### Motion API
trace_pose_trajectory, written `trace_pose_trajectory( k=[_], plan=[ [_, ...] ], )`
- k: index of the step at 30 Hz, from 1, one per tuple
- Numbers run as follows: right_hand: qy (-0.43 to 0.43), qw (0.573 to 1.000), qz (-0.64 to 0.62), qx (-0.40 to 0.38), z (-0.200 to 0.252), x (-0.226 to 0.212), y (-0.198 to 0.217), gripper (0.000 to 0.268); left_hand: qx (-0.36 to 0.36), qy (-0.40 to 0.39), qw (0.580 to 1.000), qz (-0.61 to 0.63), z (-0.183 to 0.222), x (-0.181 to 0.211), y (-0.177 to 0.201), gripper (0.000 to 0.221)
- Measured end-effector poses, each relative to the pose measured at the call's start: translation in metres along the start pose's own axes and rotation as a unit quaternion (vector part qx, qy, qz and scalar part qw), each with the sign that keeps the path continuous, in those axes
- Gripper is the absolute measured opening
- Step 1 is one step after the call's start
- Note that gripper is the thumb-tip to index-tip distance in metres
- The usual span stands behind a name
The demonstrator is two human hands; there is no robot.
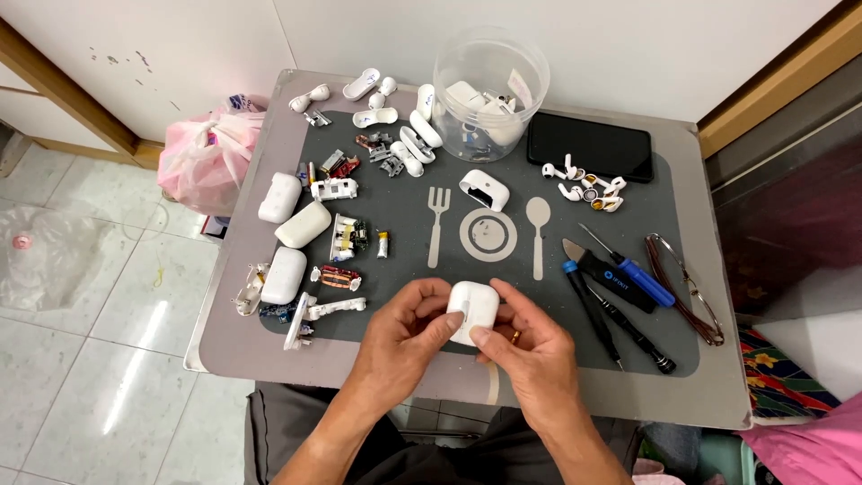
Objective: Assembling and reconstructing earbud charging cases from individual components like shells, batteries, and circuit boards.
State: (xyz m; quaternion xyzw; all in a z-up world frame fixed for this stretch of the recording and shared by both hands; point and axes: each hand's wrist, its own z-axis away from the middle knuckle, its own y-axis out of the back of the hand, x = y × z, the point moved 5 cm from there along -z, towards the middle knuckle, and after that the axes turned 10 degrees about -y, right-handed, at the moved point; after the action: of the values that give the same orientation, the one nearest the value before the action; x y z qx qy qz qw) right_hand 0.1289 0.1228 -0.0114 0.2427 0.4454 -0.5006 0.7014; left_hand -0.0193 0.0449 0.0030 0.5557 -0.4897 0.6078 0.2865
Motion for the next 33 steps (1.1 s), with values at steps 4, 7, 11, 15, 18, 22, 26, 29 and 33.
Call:
trace_pose_trajectory(
  k=[4,7,11,15,18,22,26,29,33],
  plan=[
    [0.016,1.000,-0.012,0.003,-0.002,0.003,0.001,0.071,0.001,-0.016,0.998,-0.057,0.002,-0.002,0.002,0.033],
    [0.018,1.000,-0.012,0.009,-0.003,0.002,0.000,0.068,-0.038,0.031,0.990,-0.131,0.003,0.011,-0.008,0.045],
    [-0.034,0.997,-0.063,0.034,0.001,0.000,-0.003,0.069,-0.067,-0.028,0.946,-0.316,0.007,0.003,-0.014,0.069],
    [0.004,0.999,0.030,-0.021,-0.001,0.004,0.007,0.068,-0.073,-0.087,0.930,-0.351,0.006,0.000,-0.011,0.060],
    [0.025,0.980,0.169,-0.105,0.006,-0.013,0.014,0.079,-0.144,-0.072,0.947,-0.278,0.000,0.020,-0.011,0.052],
    [0.089,0.917,0.381,-0.074,0.006,-0.026,0.021,0.078,-0.225,-0.056,0.926,-0.297,-0.006,0.035,-0.015,0.043],
    [0.361,0.782,0.504,-0.064,0.018,-0.043,0.004,0.063,-0.236,-0.069,0.915,-0.319,-0.005,0.028,-0.015,0.043],
    [0.453,0.704,0.547,-0.024,0.021,-0.045,0.000,0.055,-0.219,-0.096,0.911,-0.337,-0.001,0.021,-0.012,0.048],
    [0.445,0.691,0.569,-0.024,0.023,-0.053,-0.002,0.051,-0.216,-0.241,0.884,-0.338,0.004,0.027,-0.015,0.055]
  ],
)
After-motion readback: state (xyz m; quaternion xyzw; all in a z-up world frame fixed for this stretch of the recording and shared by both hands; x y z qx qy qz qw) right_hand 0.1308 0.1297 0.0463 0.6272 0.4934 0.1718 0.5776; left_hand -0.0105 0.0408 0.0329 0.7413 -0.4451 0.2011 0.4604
